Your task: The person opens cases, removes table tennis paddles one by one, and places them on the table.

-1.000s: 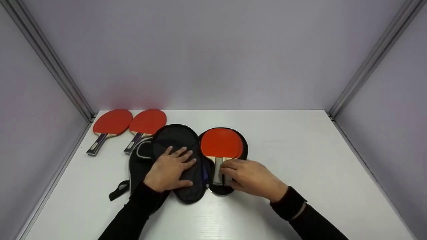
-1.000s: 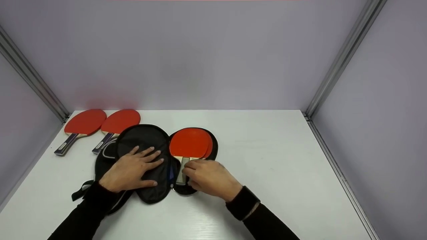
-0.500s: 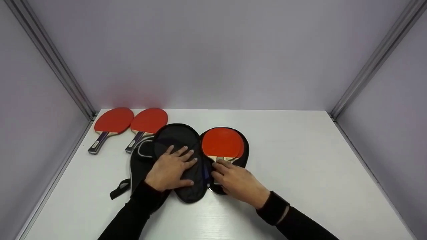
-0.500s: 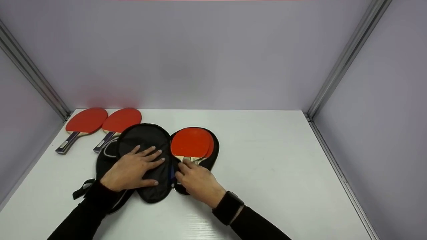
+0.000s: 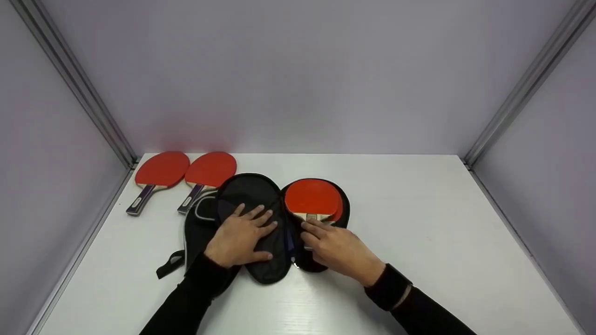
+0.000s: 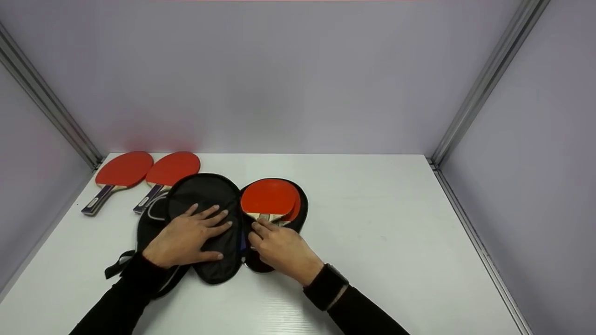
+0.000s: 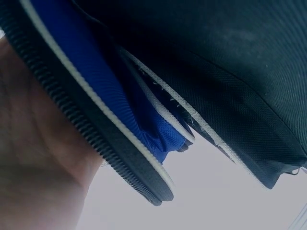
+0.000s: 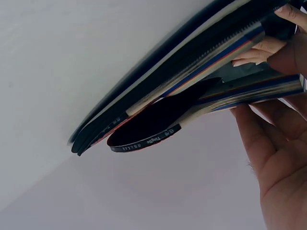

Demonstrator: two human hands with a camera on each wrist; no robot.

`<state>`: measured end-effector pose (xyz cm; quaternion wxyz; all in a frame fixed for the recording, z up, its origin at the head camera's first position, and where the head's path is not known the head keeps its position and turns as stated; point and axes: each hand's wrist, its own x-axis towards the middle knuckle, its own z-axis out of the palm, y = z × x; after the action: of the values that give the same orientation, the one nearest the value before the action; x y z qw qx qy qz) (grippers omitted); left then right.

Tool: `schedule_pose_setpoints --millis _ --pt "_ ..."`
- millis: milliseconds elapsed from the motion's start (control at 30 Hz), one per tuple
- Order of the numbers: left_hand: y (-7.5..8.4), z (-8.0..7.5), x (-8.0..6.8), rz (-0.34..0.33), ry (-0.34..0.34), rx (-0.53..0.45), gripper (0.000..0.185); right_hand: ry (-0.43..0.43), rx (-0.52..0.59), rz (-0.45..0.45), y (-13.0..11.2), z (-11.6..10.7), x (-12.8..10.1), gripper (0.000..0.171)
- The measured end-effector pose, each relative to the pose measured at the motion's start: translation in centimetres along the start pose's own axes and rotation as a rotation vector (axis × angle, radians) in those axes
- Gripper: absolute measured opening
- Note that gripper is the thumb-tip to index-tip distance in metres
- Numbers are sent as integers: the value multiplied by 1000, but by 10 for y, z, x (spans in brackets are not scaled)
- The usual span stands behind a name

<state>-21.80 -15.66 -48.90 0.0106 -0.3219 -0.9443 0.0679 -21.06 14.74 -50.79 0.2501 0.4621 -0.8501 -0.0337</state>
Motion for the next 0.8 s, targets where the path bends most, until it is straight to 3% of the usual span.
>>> schedule_pose_setpoints --millis 200,467,667,800 --pt "0 1 0 -2 -16 5 81 73 15 -6 13 -9 -3 39" --pt "0 1 0 -3 -12 -2 80 257 39 73 35 -24 -8 46" --pt "-1 1 -1 4 7 6 79 308 13 113 52 -30 -12 53" --pt "-1 1 -1 4 13 7 79 339 1 142 62 -33 -16 49"
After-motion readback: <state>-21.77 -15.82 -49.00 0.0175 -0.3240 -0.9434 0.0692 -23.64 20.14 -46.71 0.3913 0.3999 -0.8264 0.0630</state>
